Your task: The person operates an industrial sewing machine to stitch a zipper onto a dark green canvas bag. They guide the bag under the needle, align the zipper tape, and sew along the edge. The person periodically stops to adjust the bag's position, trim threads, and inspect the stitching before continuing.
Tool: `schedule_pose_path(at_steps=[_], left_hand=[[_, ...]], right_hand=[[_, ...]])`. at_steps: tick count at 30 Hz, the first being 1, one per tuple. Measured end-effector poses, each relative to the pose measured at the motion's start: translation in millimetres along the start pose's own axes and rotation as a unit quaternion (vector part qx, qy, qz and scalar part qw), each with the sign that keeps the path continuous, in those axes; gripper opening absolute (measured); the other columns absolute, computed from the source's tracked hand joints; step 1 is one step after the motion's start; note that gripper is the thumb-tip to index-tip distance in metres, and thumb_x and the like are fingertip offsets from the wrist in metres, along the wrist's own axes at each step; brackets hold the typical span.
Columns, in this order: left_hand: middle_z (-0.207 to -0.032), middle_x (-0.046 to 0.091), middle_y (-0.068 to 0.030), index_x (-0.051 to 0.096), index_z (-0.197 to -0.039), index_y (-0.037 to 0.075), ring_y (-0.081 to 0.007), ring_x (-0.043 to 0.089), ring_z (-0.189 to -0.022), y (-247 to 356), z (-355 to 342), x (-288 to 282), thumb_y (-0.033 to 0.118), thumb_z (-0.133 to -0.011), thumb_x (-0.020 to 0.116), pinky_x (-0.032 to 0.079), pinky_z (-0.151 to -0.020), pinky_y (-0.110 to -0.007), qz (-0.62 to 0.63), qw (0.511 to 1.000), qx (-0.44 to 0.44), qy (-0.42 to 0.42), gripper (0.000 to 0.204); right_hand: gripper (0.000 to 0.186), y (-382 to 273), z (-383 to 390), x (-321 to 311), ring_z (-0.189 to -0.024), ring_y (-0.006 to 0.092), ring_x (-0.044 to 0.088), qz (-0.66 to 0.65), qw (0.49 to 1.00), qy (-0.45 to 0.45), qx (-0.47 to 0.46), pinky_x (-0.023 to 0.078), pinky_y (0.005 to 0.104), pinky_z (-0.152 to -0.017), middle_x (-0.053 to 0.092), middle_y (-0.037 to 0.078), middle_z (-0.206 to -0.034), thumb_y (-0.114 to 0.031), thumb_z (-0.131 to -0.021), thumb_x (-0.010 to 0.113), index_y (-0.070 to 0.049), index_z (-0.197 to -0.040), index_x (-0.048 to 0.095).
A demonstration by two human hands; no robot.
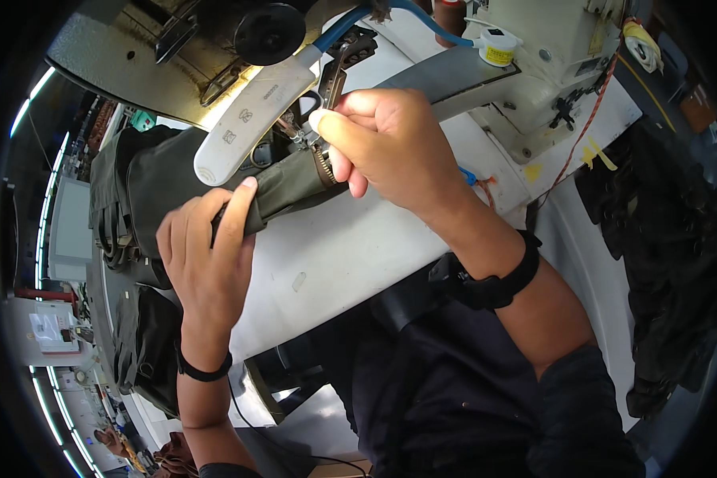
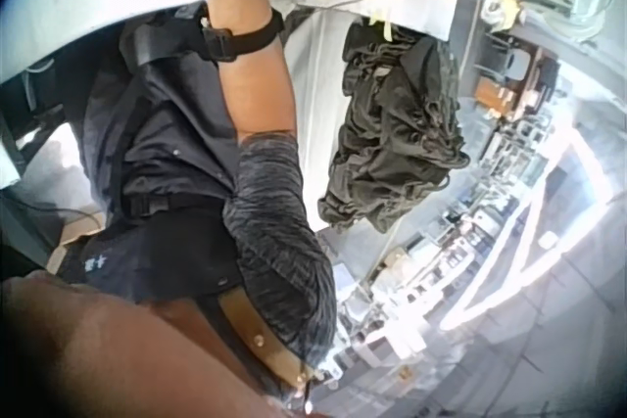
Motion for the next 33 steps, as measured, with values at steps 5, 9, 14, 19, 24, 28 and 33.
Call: schedule_pose_path(at_steps=[5, 9, 14, 19, 24, 28, 33], left_hand=[[-0.11, 0.064, -0.0031, 0.074, -0.125, 0.012, -0.0193, 0.062, -0.1, 6.1, 0.4, -17.3, 0.011, -0.083, 0.071, 0.044, -0.091, -0.036, -0.018, 0.999, -0.022, -0.034, 0.042], [-0.121, 0.066, -0.0036, 0.069, -0.128, 0.012, -0.0251, 0.062, -0.115, -17.1, 10.1, -34.1, 0.007, -0.075, 0.082, 0.043, -0.103, -0.042, -0.057, 0.992, -0.073, -0.085, 0.055], [-0.101, 0.07, -0.0032, 0.073, -0.101, 0.009, -0.0217, 0.069, -0.101, -34.6, 0.8, -55.3, 0.007, -0.082, 0.079, 0.043, -0.111, -0.045, -0.052, 0.997, -0.033, -0.049, 0.021], [-0.092, 0.073, -0.0068, 0.076, -0.1, 0.005, -0.0242, 0.07, -0.09, -47.3, -55.9, -88.7, 0.011, -0.086, 0.08, 0.049, -0.102, -0.041, 0.017, 0.997, -0.04, -0.062, 0.015], [-0.089, 0.075, -0.0086, 0.075, -0.1, -0.003, -0.0156, 0.07, -0.081, -92.1, -100.1, -78.4, 0.005, -0.084, 0.08, 0.053, -0.077, -0.03, 0.226, 0.929, -0.16, -0.247, 0.018], [-0.094, 0.077, -0.007, 0.075, -0.106, -0.007, -0.0086, 0.07, -0.086, -120.1, -101.8, -54.0, 0.008, -0.089, 0.078, 0.054, -0.079, -0.025, 0.346, 0.789, -0.25, -0.442, 0.023], [-0.096, 0.078, -0.0081, 0.075, -0.11, -0.007, -0.0089, 0.071, -0.087, -129.3, -90.9, -23.5, 0.009, -0.09, 0.078, 0.056, -0.08, -0.025, 0.367, 0.755, -0.239, -0.489, 0.026]], right_hand=[[0.023, -2.6, 2.4, 4.6, -0.05, 0.0063, 0.056, 0.043, 0.999, 0.012, -0.013, 0.043, 0.0247, -0.048, 0.064, 0.003, -0.063, -0.017, -0.101, 0.064, 0.003, -0.093, 0.072], [0.022, 17.8, 24.4, 0.3, -0.055, 0.0052, 0.058, 0.077, 0.984, 0.107, -0.121, 0.042, 0.0237, -0.052, 0.066, 0.003, -0.066, -0.018, -0.102, 0.064, 0.002, -0.094, 0.069], [0.031, 63.6, 49.0, 10.4, -0.115, 0.0267, 0.065, 0.147, 0.985, 0.03, -0.081, 0.054, 0.0374, -0.087, 0.067, 0.019, -0.128, -0.017, -0.099, 0.058, 0.002, -0.122, 0.067], [0.032, 64.0, 53.7, 31.8, -0.104, 0.0214, 0.063, -0.072, 0.993, -0.085, -0.032, 0.045, 0.0301, -0.1, 0.069, 0.011, -0.116, -0.022, -0.102, 0.056, 0.003, -0.119, 0.067], [0.045, 48.1, 64.9, 28.4, -0.086, 0.0165, 0.068, -0.363, 0.886, -0.222, 0.183, 0.055, 0.0298, -0.083, 0.072, 0.008, -0.1, -0.043, -0.11, 0.048, -0.004, -0.121, 0.068], [0.049, 20.3, 73.0, 32.2, -0.066, 0.0153, 0.068, -0.5, 0.801, -0.143, 0.296, 0.054, 0.0264, -0.055, 0.073, 0.01, -0.091, -0.046, -0.111, 0.046, -0.001, -0.114, 0.066], [0.037, 23.9, 74.7, 33.6, -0.059, 0.011, 0.067, -0.43, 0.852, -0.067, 0.29, 0.054, 0.0246, -0.048, 0.073, 0.006, -0.084, -0.036, -0.11, 0.054, -0.002, -0.111, 0.068]])
Point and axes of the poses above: each hand's wrist, its own z-axis away from the middle knuckle, its own x-axis out of the palm, y = z × x, the point moved 3 cm from there along -z, towards the middle knuckle
